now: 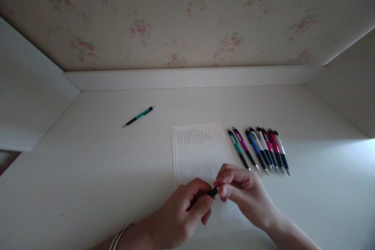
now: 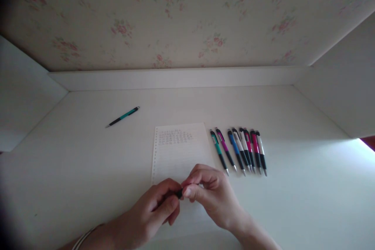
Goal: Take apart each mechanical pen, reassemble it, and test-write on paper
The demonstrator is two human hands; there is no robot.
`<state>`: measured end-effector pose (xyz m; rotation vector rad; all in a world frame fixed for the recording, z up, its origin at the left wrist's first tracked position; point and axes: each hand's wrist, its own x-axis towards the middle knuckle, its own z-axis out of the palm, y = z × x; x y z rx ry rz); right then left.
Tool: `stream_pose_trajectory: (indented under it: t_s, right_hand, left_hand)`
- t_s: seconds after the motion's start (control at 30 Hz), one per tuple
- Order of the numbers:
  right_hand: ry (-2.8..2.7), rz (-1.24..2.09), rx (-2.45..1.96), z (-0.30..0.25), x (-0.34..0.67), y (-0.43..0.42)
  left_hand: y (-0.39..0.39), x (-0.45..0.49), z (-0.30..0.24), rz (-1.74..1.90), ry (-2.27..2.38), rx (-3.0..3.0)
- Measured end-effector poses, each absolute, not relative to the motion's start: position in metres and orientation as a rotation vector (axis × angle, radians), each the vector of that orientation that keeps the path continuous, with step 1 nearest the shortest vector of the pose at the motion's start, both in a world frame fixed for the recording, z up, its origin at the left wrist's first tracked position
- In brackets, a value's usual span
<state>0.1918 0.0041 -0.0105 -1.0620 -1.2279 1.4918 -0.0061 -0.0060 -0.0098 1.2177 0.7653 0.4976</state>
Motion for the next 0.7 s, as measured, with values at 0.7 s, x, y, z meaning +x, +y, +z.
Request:
stream_pose_trajectory:
  t_s: [0.7]
  right_hand:
    - [-0.627,1.413,-1.23,-0.019,0.197,0.022]
  left_hand:
    - [-0.004,-0.009,-0.032,0.583,0.325,1.409]
